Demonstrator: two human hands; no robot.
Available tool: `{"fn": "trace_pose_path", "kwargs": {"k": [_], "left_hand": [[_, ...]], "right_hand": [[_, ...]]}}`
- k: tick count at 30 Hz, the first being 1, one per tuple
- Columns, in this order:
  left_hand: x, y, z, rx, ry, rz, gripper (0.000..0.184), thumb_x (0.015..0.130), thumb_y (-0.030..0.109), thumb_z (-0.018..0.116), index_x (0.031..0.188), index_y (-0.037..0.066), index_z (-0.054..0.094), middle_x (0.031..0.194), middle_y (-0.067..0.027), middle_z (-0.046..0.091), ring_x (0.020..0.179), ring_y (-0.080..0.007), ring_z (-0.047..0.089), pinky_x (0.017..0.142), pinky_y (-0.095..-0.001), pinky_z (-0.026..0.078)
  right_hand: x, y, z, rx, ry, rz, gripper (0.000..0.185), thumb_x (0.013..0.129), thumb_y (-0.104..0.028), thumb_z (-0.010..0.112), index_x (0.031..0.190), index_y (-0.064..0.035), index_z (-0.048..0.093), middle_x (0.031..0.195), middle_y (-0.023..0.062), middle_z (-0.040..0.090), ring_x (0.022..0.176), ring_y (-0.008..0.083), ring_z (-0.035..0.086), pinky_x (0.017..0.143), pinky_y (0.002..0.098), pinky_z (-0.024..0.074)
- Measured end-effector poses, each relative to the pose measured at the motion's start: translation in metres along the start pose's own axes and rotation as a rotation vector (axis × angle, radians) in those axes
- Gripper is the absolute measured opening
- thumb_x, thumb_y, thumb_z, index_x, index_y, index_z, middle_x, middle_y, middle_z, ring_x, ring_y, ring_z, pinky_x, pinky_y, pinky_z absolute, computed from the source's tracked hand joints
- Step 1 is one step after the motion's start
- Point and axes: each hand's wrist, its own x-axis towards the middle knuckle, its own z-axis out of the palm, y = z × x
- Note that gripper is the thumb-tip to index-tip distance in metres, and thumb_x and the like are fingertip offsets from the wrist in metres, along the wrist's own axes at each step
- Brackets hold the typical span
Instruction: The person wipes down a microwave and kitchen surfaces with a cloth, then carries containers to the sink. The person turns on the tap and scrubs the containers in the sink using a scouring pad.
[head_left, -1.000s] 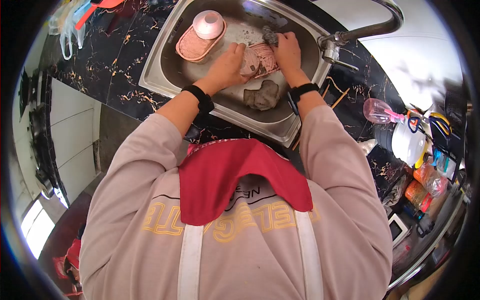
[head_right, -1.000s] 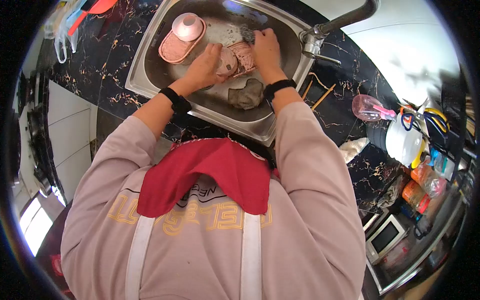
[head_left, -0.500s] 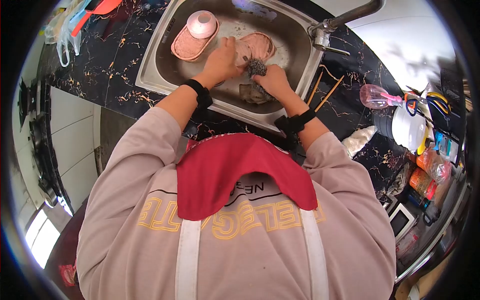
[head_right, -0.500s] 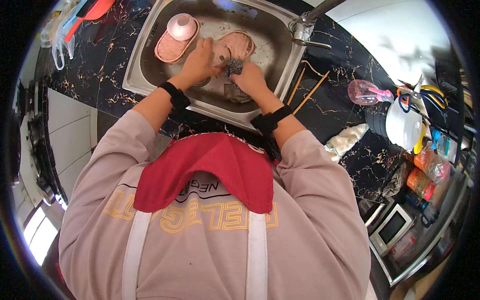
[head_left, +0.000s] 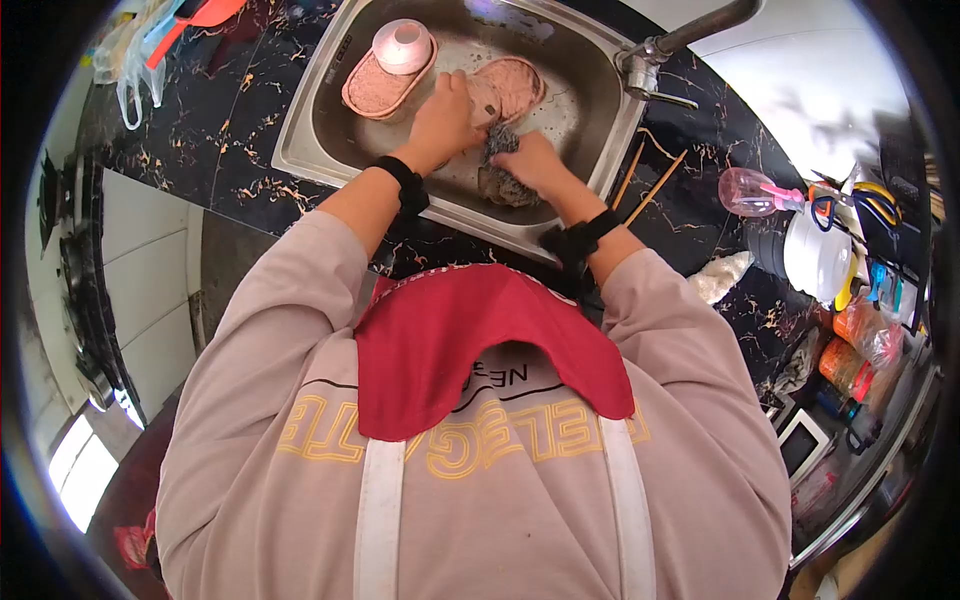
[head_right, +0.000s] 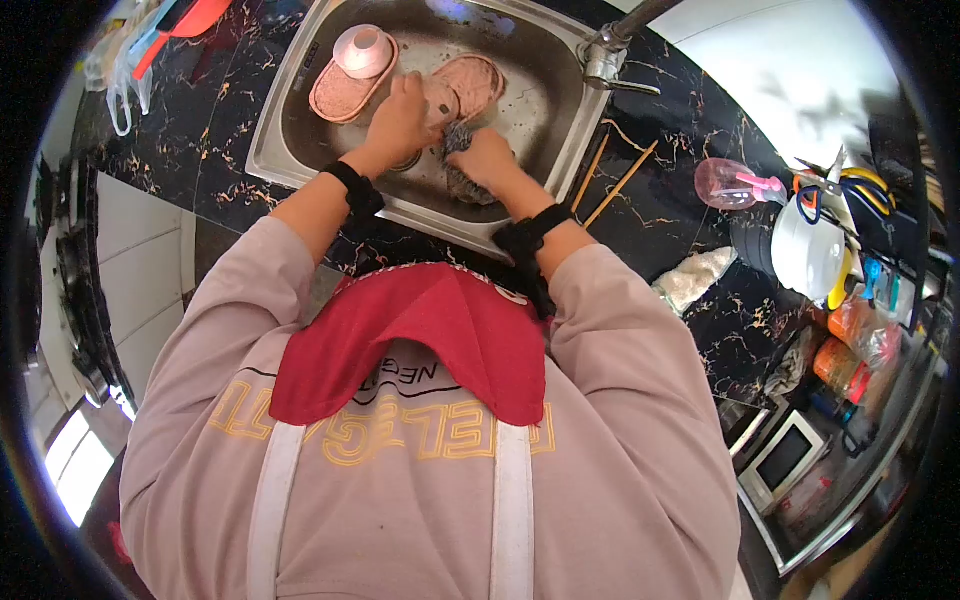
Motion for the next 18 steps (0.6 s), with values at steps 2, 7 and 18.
{"fn": "trace_pose_path", "kwargs": {"k": [2, 7, 18], "left_hand": [[0.002, -0.004, 0.0, -0.023, 0.0, 0.005, 0.079, 0.057, 0.021, 0.081, 0.116, -0.005, 0.034, 0.111, -0.0223, 0.044, 0.097, -0.0408, 0.056, 0.076, -0.0431, 0.051], [0.001, -0.004, 0.001, -0.028, 0.038, -0.007, 0.077, 0.059, 0.023, 0.08, 0.115, -0.005, 0.035, 0.109, -0.0226, 0.045, 0.095, -0.0405, 0.057, 0.076, -0.0433, 0.051], [0.006, 0.003, -0.005, -0.012, -0.01, -0.044, 0.077, 0.059, 0.022, 0.079, 0.118, -0.001, 0.036, 0.11, -0.0204, 0.046, 0.097, -0.0395, 0.056, 0.078, -0.0439, 0.05]], "right_hand": [[-0.007, 0.002, 0.003, 0.031, 0.072, 0.022, 0.035, 0.075, -0.025, 0.066, 0.085, 0.0085, 0.061, 0.099, 0.0264, 0.054, 0.092, 0.0426, 0.056, 0.083, 0.0448, 0.0463], [0.044, 0.011, -0.012, -0.034, 0.593, -0.128, 0.036, 0.074, -0.028, 0.067, 0.085, 0.0059, 0.062, 0.095, 0.0252, 0.056, 0.093, 0.0415, 0.055, 0.083, 0.0454, 0.0455], [-0.003, 0.003, 0.015, 0.154, 0.372, 0.032, 0.034, 0.072, -0.021, 0.069, 0.094, 0.0042, 0.06, 0.104, 0.0254, 0.054, 0.098, 0.0404, 0.054, 0.082, 0.0449, 0.0445]]}}
